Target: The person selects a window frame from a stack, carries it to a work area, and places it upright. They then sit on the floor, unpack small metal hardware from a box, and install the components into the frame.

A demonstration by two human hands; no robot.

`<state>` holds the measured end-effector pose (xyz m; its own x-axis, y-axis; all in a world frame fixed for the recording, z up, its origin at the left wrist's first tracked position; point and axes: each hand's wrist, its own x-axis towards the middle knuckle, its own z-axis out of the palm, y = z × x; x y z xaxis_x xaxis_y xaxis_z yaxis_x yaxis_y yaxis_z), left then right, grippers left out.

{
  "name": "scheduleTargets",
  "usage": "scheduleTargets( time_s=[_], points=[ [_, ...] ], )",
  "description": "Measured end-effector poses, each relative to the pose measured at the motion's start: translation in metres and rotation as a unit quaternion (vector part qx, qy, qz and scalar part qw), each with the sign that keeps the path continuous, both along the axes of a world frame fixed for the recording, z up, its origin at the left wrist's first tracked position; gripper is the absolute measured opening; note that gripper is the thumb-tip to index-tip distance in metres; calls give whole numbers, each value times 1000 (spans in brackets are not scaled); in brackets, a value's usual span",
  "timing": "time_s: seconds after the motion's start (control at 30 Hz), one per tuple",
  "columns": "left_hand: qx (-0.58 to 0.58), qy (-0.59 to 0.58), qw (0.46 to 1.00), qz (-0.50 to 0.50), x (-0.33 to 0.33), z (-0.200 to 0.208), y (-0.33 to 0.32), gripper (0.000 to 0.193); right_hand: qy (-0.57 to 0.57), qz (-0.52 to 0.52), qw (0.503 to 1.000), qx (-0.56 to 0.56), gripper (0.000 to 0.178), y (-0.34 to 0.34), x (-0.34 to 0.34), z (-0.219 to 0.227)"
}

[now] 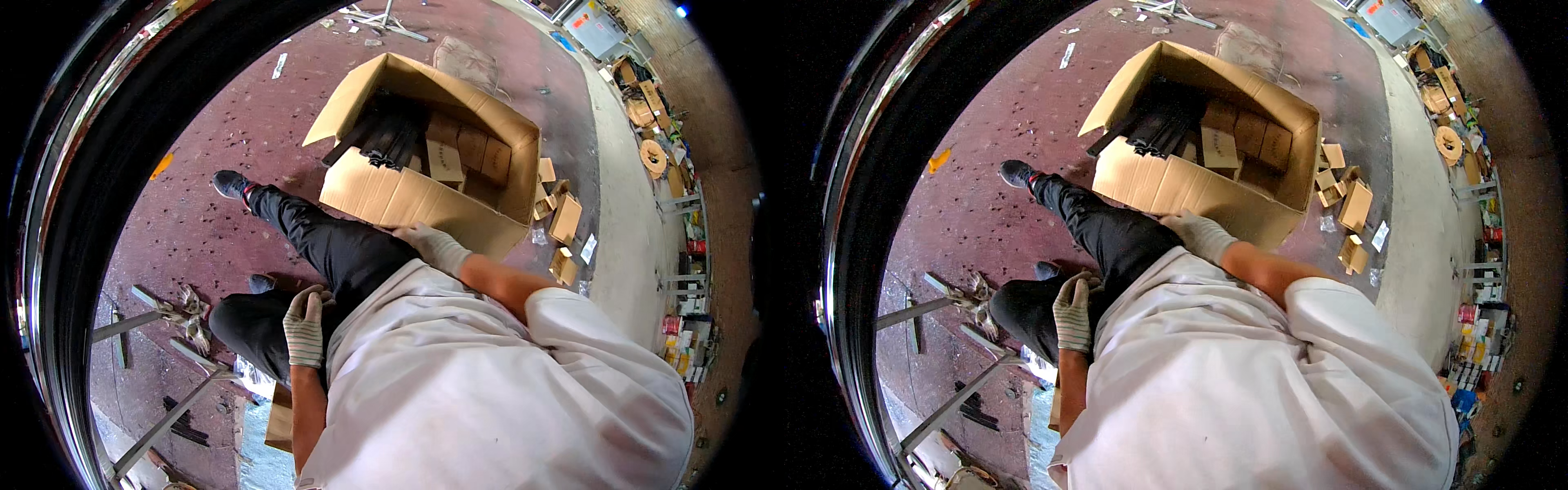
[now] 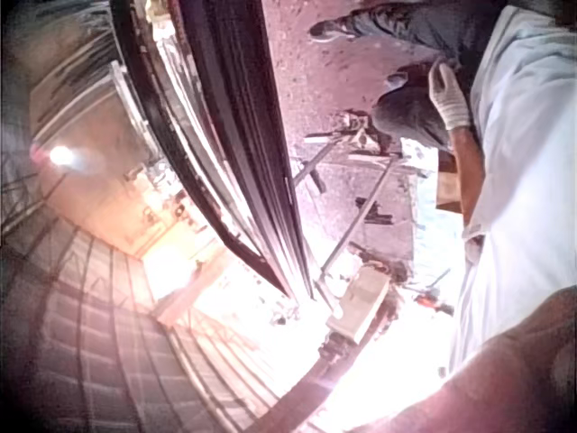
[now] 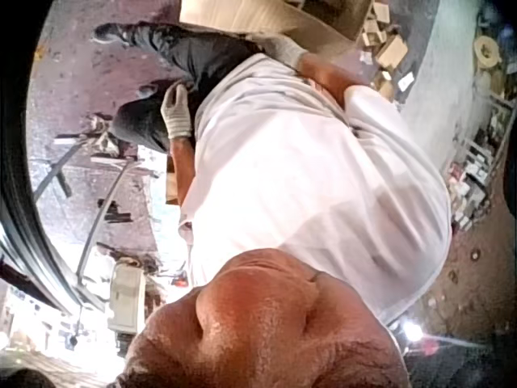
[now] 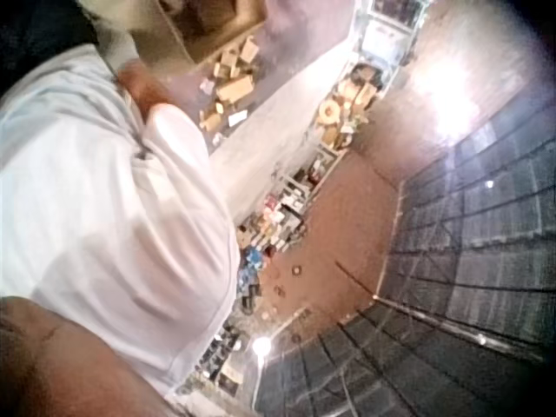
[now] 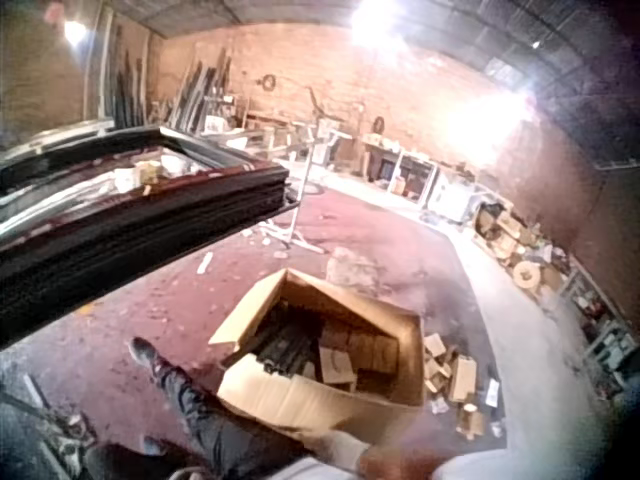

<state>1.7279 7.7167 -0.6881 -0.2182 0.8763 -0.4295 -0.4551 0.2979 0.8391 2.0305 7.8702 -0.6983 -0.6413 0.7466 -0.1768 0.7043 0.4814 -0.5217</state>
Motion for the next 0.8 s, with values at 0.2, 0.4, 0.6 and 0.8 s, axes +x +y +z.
scheduleTargets(
  time_s=[0.2, 0.4, 0.6, 0.8],
  points=[
    [20, 168, 986, -7, 1, 31, -5, 22, -45, -55, 997, 13, 22, -18, 18, 104],
    [20, 338, 939, 58, -26, 26, -36, 19, 88, -149, 956, 237, 24, 22, -16, 122],
    [-55, 323, 944, 44, -59, 11, -24, 20, -6, -199, 950, 242, 35, 70, -28, 104],
    [7, 492, 870, 24, -67, -18, -11, 17, 53, -206, 939, 269, 45, 87, -67, 100]
  ],
)
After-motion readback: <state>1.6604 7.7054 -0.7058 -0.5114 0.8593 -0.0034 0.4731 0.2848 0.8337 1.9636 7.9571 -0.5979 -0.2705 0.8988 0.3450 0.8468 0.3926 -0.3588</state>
